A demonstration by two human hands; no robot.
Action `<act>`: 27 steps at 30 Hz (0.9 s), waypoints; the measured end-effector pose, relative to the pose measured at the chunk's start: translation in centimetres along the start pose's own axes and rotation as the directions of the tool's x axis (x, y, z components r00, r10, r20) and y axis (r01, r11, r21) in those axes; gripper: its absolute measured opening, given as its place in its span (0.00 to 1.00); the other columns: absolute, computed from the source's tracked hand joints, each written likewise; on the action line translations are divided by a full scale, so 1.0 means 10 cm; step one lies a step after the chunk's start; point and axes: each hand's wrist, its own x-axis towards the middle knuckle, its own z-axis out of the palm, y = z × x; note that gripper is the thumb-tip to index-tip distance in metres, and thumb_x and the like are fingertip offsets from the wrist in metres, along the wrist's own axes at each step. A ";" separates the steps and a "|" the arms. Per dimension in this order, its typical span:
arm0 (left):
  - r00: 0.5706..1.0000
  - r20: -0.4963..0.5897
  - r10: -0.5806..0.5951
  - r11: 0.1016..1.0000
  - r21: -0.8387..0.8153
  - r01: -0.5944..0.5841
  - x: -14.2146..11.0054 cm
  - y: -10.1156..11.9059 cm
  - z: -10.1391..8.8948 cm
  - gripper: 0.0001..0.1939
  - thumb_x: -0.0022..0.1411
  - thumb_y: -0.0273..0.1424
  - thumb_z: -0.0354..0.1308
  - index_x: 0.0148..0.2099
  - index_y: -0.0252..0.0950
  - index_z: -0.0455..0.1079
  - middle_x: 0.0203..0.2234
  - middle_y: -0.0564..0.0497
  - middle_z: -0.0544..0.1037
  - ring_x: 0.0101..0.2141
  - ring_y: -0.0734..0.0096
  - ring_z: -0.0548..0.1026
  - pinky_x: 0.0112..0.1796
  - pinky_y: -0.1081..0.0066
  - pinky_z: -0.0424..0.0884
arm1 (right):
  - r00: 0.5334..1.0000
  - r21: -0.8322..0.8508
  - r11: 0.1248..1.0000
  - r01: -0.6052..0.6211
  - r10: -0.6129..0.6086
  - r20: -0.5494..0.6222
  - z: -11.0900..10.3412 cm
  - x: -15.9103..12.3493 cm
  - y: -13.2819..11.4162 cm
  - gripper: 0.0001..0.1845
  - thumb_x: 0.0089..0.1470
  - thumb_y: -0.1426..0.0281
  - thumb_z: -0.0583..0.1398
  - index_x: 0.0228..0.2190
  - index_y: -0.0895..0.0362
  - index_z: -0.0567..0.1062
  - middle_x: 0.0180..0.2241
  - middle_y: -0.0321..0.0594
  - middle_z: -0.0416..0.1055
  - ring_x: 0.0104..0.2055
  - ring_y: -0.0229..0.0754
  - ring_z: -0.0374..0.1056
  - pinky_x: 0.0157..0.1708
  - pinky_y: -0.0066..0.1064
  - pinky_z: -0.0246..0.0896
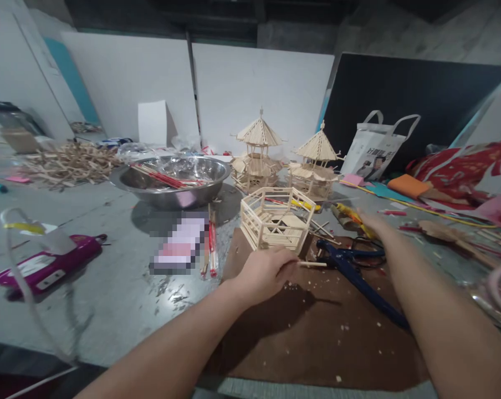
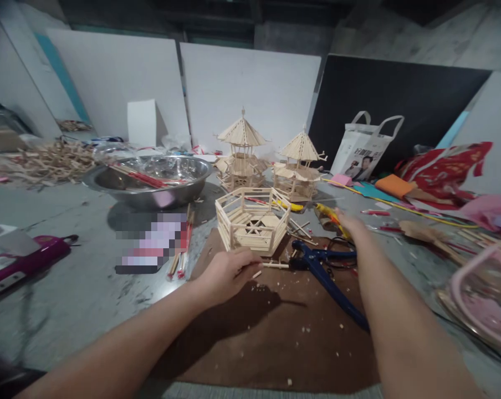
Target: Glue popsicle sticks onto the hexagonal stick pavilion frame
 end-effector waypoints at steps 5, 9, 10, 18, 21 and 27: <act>0.926 -0.378 0.001 0.991 0.126 0.050 0.06 -0.07 -0.16 0.09 0.58 0.33 0.49 0.31 0.37 0.69 0.30 0.50 0.71 0.33 0.71 0.67 0.35 0.71 0.63 | 0.963 -0.151 0.969 0.194 -0.218 -0.161 -0.27 -0.32 -0.26 0.21 0.48 0.61 0.53 0.35 0.65 0.72 0.40 0.62 0.67 0.46 0.62 0.60 0.43 0.52 0.51; 0.859 -0.509 0.052 0.972 0.223 0.073 0.11 -0.19 -0.25 0.07 0.56 0.32 0.52 0.31 0.38 0.71 0.33 0.49 0.69 0.38 0.68 0.64 0.40 0.66 0.61 | 0.727 0.049 0.727 0.685 -0.677 -0.109 -0.35 -0.93 -0.67 0.15 0.47 0.61 0.54 0.33 0.57 0.73 0.33 0.43 0.71 0.35 0.45 0.66 0.37 0.38 0.60; 0.853 -0.520 0.048 0.968 0.233 0.087 0.11 -0.22 -0.26 0.07 0.56 0.33 0.52 0.31 0.38 0.71 0.34 0.49 0.69 0.38 0.68 0.64 0.41 0.65 0.61 | 0.622 0.125 0.612 0.781 -0.780 -0.065 -0.34 -1.09 -0.76 0.15 0.47 0.61 0.55 0.32 0.57 0.74 0.31 0.41 0.71 0.34 0.43 0.66 0.35 0.36 0.60; 0.869 -0.495 0.014 0.970 0.216 0.107 0.11 -0.27 -0.27 0.08 0.56 0.34 0.52 0.31 0.41 0.72 0.38 0.49 0.68 0.43 0.65 0.61 0.45 0.62 0.58 | 0.254 0.079 0.256 0.964 -0.967 0.030 -0.08 -1.58 -0.94 0.10 0.49 0.64 0.56 0.32 0.52 0.75 0.34 0.40 0.71 0.40 0.42 0.64 0.40 0.35 0.59; 0.867 -0.498 0.012 0.972 0.207 0.106 0.11 -0.26 -0.25 0.08 0.56 0.35 0.52 0.32 0.42 0.73 0.38 0.50 0.68 0.43 0.65 0.60 0.45 0.62 0.58 | 0.245 0.043 0.247 0.968 -0.968 0.058 -0.06 -1.58 -0.93 0.10 0.49 0.63 0.56 0.31 0.52 0.74 0.33 0.40 0.72 0.39 0.43 0.64 0.40 0.35 0.58; 0.872 -0.490 0.014 0.983 0.167 0.079 0.11 -0.26 -0.25 0.08 0.56 0.35 0.52 0.34 0.43 0.72 0.40 0.50 0.67 0.44 0.66 0.60 0.46 0.64 0.58 | 0.216 0.010 0.218 0.976 -0.971 0.100 -0.10 -1.60 -0.94 0.07 0.50 0.66 0.55 0.28 0.54 0.73 0.32 0.41 0.71 0.39 0.43 0.63 0.39 0.34 0.57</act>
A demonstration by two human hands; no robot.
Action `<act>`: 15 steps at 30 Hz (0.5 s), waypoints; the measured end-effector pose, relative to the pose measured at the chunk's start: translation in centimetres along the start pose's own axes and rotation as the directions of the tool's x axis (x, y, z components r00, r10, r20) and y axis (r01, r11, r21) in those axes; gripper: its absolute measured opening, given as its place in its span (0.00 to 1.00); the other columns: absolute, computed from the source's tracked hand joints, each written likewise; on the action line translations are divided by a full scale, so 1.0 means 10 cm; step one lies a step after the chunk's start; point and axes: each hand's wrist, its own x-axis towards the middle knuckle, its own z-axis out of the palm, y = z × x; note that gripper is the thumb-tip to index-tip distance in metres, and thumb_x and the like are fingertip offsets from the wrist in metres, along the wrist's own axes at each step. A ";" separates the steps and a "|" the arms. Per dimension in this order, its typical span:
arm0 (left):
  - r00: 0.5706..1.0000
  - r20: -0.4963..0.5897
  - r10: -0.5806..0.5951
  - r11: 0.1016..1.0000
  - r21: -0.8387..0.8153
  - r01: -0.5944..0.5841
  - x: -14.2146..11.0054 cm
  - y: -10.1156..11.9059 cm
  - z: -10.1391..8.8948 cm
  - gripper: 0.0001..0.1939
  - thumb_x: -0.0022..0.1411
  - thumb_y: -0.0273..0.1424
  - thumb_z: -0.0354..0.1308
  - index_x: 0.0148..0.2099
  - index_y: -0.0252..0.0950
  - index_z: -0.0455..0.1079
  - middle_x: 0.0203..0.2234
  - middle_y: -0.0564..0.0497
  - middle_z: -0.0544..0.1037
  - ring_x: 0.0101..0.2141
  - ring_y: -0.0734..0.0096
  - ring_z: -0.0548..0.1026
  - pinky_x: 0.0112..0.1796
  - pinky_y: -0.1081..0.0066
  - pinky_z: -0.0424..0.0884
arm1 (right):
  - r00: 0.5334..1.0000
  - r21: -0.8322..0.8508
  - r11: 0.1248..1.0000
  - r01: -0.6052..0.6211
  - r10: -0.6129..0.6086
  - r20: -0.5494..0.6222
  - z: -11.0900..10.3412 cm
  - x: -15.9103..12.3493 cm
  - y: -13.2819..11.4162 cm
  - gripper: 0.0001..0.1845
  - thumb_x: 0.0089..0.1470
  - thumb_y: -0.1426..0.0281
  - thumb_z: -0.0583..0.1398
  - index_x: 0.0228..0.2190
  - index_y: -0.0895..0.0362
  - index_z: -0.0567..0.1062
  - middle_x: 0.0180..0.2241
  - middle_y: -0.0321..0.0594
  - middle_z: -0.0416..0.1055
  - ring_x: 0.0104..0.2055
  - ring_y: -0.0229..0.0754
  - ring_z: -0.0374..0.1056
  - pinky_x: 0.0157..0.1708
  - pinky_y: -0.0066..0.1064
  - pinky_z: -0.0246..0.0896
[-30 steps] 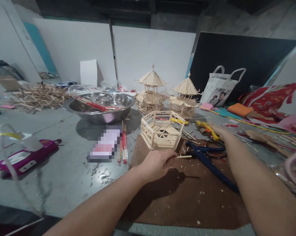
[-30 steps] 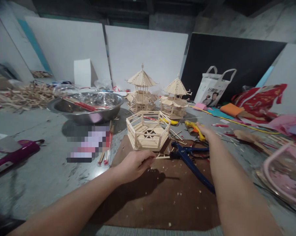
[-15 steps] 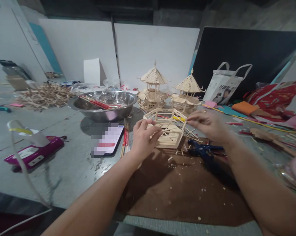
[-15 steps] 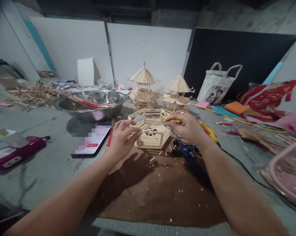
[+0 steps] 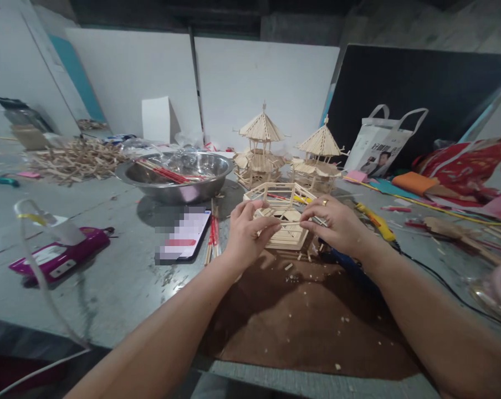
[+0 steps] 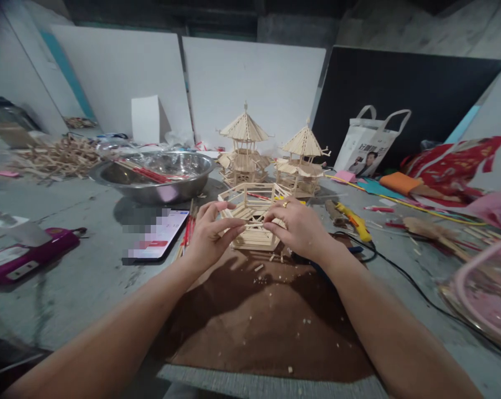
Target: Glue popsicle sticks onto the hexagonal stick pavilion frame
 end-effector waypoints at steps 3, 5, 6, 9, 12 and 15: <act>1.000 -0.006 -0.022 0.999 -0.027 0.022 0.02 -0.02 -0.04 0.13 0.54 0.36 0.53 0.42 0.41 0.68 0.44 0.49 0.65 0.46 0.66 0.60 0.48 0.64 0.56 | 0.998 0.007 0.999 -0.050 0.050 -0.046 -0.04 0.00 0.06 0.07 0.50 0.67 0.55 0.27 0.55 0.72 0.32 0.41 0.70 0.39 0.43 0.63 0.40 0.35 0.57; 0.999 0.033 -0.030 0.997 -0.066 0.032 0.02 -0.05 -0.07 0.18 0.53 0.34 0.53 0.47 0.38 0.64 0.46 0.47 0.63 0.48 0.65 0.59 0.50 0.63 0.54 | 0.993 0.050 0.995 -0.089 0.093 -0.069 -0.06 -0.01 0.14 0.06 0.49 0.68 0.55 0.26 0.55 0.71 0.32 0.41 0.70 0.38 0.42 0.63 0.40 0.35 0.56; 0.998 0.061 -0.034 0.995 -0.090 0.039 0.03 -0.07 -0.08 0.19 0.53 0.33 0.53 0.48 0.37 0.63 0.47 0.47 0.63 0.49 0.65 0.58 0.50 0.62 0.53 | 0.991 0.079 0.991 -0.107 0.113 -0.070 -0.07 -0.01 0.18 0.06 0.49 0.68 0.55 0.26 0.55 0.71 0.32 0.41 0.70 0.38 0.42 0.64 0.40 0.35 0.56; 0.988 0.146 -0.047 0.987 -0.147 0.069 0.02 -0.13 -0.06 0.20 0.50 0.30 0.53 0.48 0.37 0.61 0.48 0.48 0.63 0.50 0.64 0.56 0.51 0.62 0.52 | 0.986 0.152 0.975 -0.160 0.165 -0.020 -0.07 -0.03 0.29 0.07 0.48 0.67 0.55 0.24 0.56 0.70 0.32 0.40 0.70 0.37 0.41 0.64 0.40 0.34 0.57; 0.979 0.193 -0.066 0.983 -0.158 0.098 0.00 -0.19 -0.01 0.22 0.48 0.29 0.52 0.48 0.36 0.61 0.47 0.47 0.63 0.50 0.63 0.56 0.51 0.61 0.52 | 0.982 0.175 0.967 -0.187 0.186 0.024 -0.02 -0.03 0.34 0.07 0.48 0.66 0.56 0.23 0.56 0.71 0.31 0.40 0.70 0.37 0.41 0.65 0.39 0.34 0.57; 0.975 0.206 -0.078 0.983 -0.148 0.110 -0.02 -0.22 0.03 0.21 0.49 0.31 0.53 0.48 0.36 0.61 0.47 0.47 0.63 0.51 0.63 0.55 0.52 0.61 0.51 | 0.983 0.178 0.967 -0.183 0.181 0.026 0.05 -0.03 0.34 0.07 0.47 0.67 0.56 0.23 0.56 0.71 0.31 0.40 0.70 0.36 0.41 0.65 0.39 0.34 0.56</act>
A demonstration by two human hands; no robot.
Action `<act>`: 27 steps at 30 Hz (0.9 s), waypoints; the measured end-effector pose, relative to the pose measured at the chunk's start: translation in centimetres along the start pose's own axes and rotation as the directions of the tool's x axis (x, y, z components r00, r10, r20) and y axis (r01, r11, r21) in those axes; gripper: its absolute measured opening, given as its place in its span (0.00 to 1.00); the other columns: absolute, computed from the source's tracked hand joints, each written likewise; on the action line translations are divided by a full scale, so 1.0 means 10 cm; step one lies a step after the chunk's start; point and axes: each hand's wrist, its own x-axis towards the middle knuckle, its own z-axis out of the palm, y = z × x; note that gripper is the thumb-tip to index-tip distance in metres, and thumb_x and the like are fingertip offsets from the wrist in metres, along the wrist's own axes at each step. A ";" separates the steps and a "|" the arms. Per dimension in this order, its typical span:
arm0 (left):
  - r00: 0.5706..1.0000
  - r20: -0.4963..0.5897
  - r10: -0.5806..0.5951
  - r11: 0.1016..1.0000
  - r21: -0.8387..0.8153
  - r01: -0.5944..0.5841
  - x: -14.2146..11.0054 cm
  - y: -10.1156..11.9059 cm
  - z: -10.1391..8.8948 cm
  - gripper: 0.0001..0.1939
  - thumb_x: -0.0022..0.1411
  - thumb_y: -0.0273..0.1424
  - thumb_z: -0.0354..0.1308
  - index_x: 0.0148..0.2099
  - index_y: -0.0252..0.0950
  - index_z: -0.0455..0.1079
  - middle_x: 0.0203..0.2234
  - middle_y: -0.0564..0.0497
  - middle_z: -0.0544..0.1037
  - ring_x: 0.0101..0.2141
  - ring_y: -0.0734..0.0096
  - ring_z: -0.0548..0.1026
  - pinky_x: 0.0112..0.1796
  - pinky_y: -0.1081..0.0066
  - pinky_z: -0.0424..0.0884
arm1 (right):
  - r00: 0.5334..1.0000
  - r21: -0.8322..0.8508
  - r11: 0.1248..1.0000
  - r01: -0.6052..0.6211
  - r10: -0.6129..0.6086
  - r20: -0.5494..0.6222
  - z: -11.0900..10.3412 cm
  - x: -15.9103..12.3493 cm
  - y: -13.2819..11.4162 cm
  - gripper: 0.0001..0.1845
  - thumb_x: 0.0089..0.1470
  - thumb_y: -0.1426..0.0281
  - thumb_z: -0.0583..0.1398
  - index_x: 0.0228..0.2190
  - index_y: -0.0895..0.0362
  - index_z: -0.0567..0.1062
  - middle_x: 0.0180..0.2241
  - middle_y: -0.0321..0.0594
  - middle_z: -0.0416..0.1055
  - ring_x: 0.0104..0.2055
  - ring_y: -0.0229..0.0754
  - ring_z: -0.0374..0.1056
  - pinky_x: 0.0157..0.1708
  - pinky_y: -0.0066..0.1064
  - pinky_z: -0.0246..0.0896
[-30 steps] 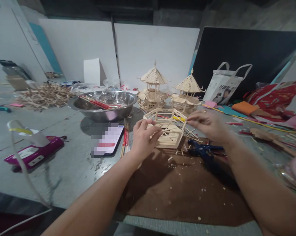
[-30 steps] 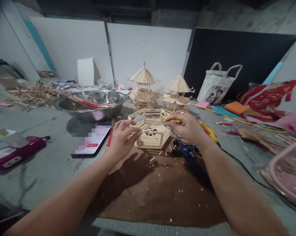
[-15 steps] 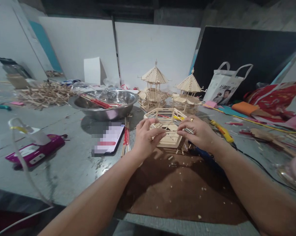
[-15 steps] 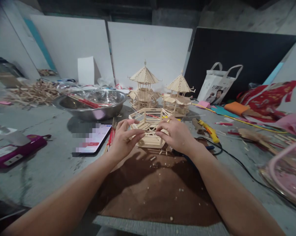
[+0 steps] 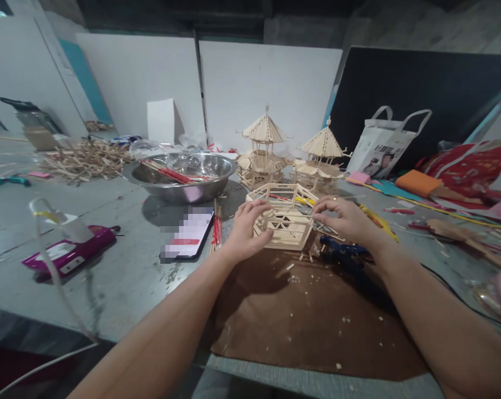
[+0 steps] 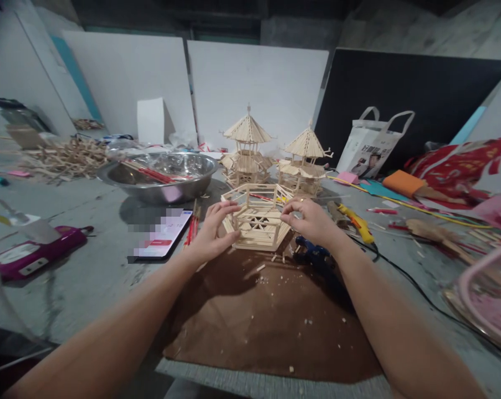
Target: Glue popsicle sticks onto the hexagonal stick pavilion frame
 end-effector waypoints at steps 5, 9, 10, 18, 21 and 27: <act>0.998 -0.008 -0.055 0.997 0.057 0.055 0.00 -0.01 0.02 0.22 0.48 0.32 0.54 0.47 0.38 0.61 0.50 0.47 0.60 0.52 0.61 0.52 0.53 0.58 0.49 | 1.000 -0.011 1.000 0.022 -0.022 0.004 0.09 0.00 0.00 0.06 0.48 0.68 0.55 0.24 0.56 0.70 0.31 0.40 0.70 0.36 0.41 0.64 0.38 0.34 0.56; 0.998 -0.003 -0.060 0.995 0.077 0.060 0.00 -0.01 0.03 0.22 0.47 0.32 0.54 0.48 0.37 0.61 0.50 0.47 0.59 0.53 0.60 0.51 0.53 0.58 0.48 | 0.999 -0.019 0.999 0.033 -0.033 0.008 0.10 0.01 0.01 0.06 0.48 0.68 0.55 0.24 0.56 0.70 0.32 0.40 0.70 0.36 0.41 0.64 0.39 0.34 0.56; 0.998 0.001 -0.061 0.995 0.080 0.060 0.00 -0.02 0.03 0.23 0.47 0.32 0.54 0.48 0.37 0.61 0.51 0.47 0.59 0.53 0.60 0.51 0.53 0.59 0.48 | 0.999 -0.024 0.999 0.032 -0.032 0.009 0.10 0.01 0.01 0.06 0.48 0.68 0.56 0.24 0.56 0.70 0.32 0.40 0.70 0.36 0.41 0.64 0.39 0.34 0.56; 0.999 -0.001 -0.046 0.995 0.093 0.046 -0.02 -0.04 0.06 0.24 0.47 0.32 0.54 0.48 0.37 0.60 0.51 0.46 0.58 0.53 0.60 0.51 0.53 0.58 0.48 | 0.999 -0.068 0.997 0.036 -0.036 0.003 0.11 0.01 -0.02 0.06 0.48 0.68 0.56 0.24 0.56 0.70 0.31 0.40 0.70 0.37 0.41 0.63 0.39 0.34 0.56; 0.998 0.010 -0.054 0.994 0.092 0.053 -0.01 -0.04 0.06 0.24 0.46 0.32 0.54 0.49 0.38 0.60 0.52 0.47 0.58 0.53 0.60 0.51 0.53 0.57 0.48 | 0.999 -0.090 0.995 0.052 -0.052 0.003 0.11 0.01 -0.04 0.06 0.48 0.68 0.55 0.24 0.56 0.70 0.30 0.40 0.70 0.36 0.41 0.64 0.38 0.34 0.56; 0.999 0.013 -0.042 0.996 0.082 0.041 -0.01 -0.05 0.07 0.25 0.46 0.32 0.54 0.50 0.37 0.59 0.51 0.46 0.58 0.53 0.60 0.50 0.53 0.58 0.48 | 0.997 -0.147 0.987 0.067 -0.070 -0.016 0.11 0.01 -0.08 0.06 0.48 0.68 0.55 0.24 0.56 0.70 0.31 0.40 0.70 0.37 0.42 0.63 0.38 0.34 0.56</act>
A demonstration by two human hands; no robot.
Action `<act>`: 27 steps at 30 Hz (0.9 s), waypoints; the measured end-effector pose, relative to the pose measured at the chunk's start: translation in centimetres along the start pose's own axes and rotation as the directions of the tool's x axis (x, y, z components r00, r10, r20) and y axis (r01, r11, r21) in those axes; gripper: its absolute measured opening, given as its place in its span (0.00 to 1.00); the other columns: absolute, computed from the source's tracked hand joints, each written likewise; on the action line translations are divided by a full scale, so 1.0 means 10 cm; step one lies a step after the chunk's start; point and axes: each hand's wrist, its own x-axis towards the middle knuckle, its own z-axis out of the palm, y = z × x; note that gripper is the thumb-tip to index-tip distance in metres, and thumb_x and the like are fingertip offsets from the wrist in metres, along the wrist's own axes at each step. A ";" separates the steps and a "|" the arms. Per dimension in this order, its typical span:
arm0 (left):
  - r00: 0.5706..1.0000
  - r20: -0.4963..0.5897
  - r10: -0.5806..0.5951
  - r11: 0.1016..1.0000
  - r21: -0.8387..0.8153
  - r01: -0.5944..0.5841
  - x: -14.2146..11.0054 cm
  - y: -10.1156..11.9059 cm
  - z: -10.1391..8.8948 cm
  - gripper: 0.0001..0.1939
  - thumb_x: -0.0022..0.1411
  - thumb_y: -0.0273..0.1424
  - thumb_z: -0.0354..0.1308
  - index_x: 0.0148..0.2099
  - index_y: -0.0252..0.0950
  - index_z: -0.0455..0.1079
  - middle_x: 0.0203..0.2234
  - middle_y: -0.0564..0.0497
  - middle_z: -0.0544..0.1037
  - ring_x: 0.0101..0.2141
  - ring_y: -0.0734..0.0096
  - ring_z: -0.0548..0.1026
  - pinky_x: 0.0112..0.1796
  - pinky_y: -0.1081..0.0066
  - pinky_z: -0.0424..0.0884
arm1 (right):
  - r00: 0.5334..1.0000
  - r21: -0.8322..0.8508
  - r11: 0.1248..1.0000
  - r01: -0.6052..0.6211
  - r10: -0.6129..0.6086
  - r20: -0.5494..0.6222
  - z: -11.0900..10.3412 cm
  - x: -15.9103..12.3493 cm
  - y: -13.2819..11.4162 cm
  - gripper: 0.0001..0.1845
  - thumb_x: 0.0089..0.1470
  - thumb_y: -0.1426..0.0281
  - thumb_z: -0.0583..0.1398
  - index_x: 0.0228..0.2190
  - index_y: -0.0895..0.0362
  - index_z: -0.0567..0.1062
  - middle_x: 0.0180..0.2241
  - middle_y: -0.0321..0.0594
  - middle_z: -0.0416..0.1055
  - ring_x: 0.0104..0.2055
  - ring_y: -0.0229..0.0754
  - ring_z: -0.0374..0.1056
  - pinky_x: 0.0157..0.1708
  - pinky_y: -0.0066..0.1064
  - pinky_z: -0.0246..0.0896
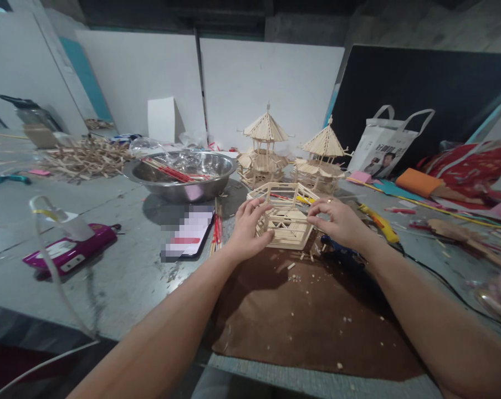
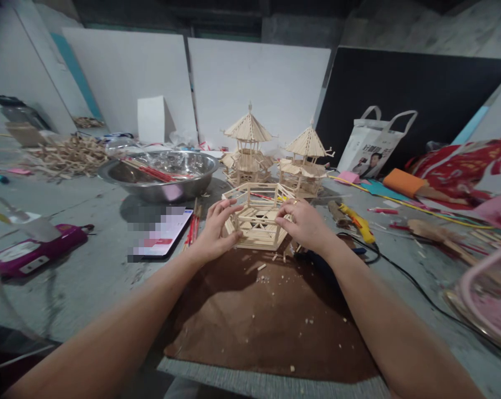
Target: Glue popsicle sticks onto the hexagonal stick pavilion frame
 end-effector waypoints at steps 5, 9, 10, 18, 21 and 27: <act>1.000 0.013 0.000 1.000 0.000 0.000 0.00 0.00 0.00 0.26 0.46 0.32 0.54 0.50 0.36 0.59 0.51 0.46 0.58 0.53 0.60 0.50 0.53 0.58 0.48 | 1.000 -0.015 1.000 0.001 -0.001 0.003 0.00 0.00 -0.02 0.07 0.49 0.69 0.55 0.23 0.56 0.70 0.31 0.41 0.70 0.37 0.42 0.63 0.38 0.35 0.56; 1.000 0.021 0.002 1.000 -0.003 -0.002 0.00 0.01 0.00 0.26 0.47 0.32 0.54 0.51 0.37 0.59 0.51 0.46 0.58 0.53 0.60 0.50 0.53 0.58 0.48 | 1.000 -0.030 0.999 0.027 -0.027 -0.005 0.01 0.00 -0.02 0.06 0.49 0.69 0.55 0.23 0.56 0.70 0.31 0.41 0.70 0.37 0.42 0.63 0.39 0.35 0.56; 1.000 0.021 0.002 1.000 -0.004 -0.002 0.00 0.01 0.00 0.26 0.47 0.32 0.54 0.51 0.37 0.59 0.51 0.46 0.59 0.53 0.60 0.50 0.53 0.58 0.48 | 0.999 -0.035 0.999 0.035 -0.036 -0.010 0.01 0.00 -0.02 0.06 0.49 0.69 0.55 0.23 0.56 0.70 0.31 0.41 0.70 0.37 0.42 0.63 0.39 0.35 0.56; 1.000 0.018 0.003 1.000 -0.010 -0.003 0.00 0.00 0.00 0.26 0.46 0.32 0.54 0.51 0.36 0.60 0.51 0.46 0.59 0.53 0.60 0.50 0.53 0.59 0.48 | 0.998 -0.052 0.997 0.050 -0.051 -0.023 0.02 0.01 -0.02 0.06 0.49 0.70 0.55 0.23 0.57 0.70 0.31 0.42 0.70 0.38 0.43 0.63 0.40 0.35 0.55; 1.000 0.014 0.004 1.000 -0.010 -0.004 0.00 0.00 0.00 0.27 0.46 0.32 0.55 0.51 0.35 0.60 0.51 0.46 0.59 0.53 0.60 0.51 0.53 0.59 0.48 | 0.999 -0.049 0.998 0.042 -0.044 -0.023 0.03 0.01 -0.02 0.06 0.49 0.71 0.55 0.23 0.57 0.70 0.31 0.42 0.70 0.38 0.43 0.62 0.40 0.35 0.55; 1.000 0.019 0.001 1.000 -0.008 -0.001 0.00 0.00 0.00 0.26 0.46 0.32 0.55 0.51 0.36 0.60 0.51 0.46 0.59 0.53 0.60 0.50 0.54 0.59 0.47 | 0.998 -0.036 0.998 0.048 -0.049 -0.030 0.05 0.01 -0.02 0.06 0.49 0.71 0.55 0.23 0.57 0.69 0.30 0.42 0.70 0.38 0.42 0.62 0.40 0.35 0.56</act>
